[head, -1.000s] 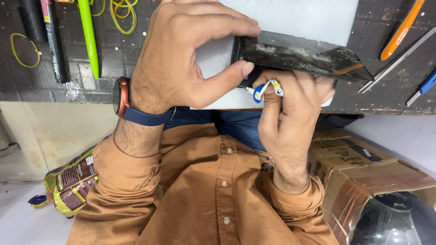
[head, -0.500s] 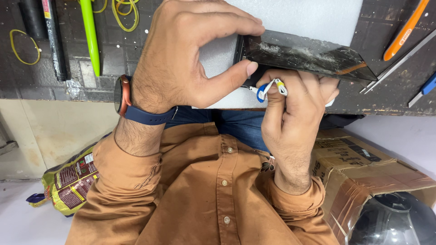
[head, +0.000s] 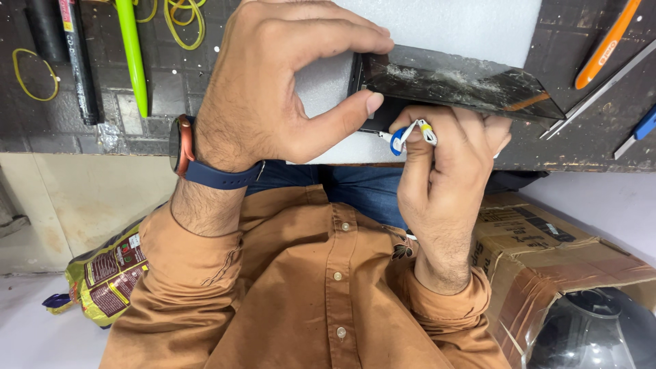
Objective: The person applies adhesive along the edges of a cracked smartphone screen using a small tube, then secures the screen with multiple rubber bands. The person handles the phone and adhesive tube directly without additional tools.
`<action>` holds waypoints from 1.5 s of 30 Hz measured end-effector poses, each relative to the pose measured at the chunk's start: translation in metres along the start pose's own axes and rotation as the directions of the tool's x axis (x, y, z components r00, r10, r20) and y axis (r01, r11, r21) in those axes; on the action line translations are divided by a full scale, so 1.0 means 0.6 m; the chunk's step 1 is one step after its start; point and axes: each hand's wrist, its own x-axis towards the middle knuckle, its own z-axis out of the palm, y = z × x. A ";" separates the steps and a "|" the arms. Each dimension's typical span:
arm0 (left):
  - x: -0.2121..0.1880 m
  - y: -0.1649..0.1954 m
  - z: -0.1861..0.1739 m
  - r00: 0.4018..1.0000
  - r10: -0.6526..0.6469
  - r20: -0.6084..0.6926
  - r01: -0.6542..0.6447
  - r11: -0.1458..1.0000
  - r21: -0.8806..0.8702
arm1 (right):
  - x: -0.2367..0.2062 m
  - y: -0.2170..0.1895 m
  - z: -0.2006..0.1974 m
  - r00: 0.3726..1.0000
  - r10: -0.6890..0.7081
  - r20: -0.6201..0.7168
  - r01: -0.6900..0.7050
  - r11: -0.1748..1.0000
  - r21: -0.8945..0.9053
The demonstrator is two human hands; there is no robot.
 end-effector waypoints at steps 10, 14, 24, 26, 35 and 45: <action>0.000 0.002 0.007 1.000 0.009 0.010 -0.009 1.000 0.005 | -0.004 0.010 -0.005 1.000 -0.004 -0.016 0.004 1.000 -0.003; 0.001 0.002 0.008 1.000 0.007 0.017 -0.007 1.000 0.004 | -0.006 0.011 -0.007 1.000 0.012 -0.012 -0.012 1.000 -0.001; 0.003 0.001 0.012 1.000 0.004 0.010 -0.005 1.000 0.024 | -0.006 0.020 -0.010 0.999 0.022 -0.023 -0.023 0.999 -0.031; 0.004 0.001 0.011 1.000 0.015 0.009 -0.016 0.999 0.049 | -0.005 0.020 -0.011 0.999 0.017 -0.028 -0.018 0.999 -0.029; 0.004 0.001 0.008 1.000 0.007 0.011 -0.007 0.999 0.036 | -0.006 0.017 -0.010 1.000 0.027 -0.015 -0.027 0.999 -0.028; 0.000 0.001 0.007 1.000 0.007 0.007 -0.007 1.000 0.020 | -0.014 0.022 -0.011 0.999 0.035 -0.040 -0.036 0.999 -0.032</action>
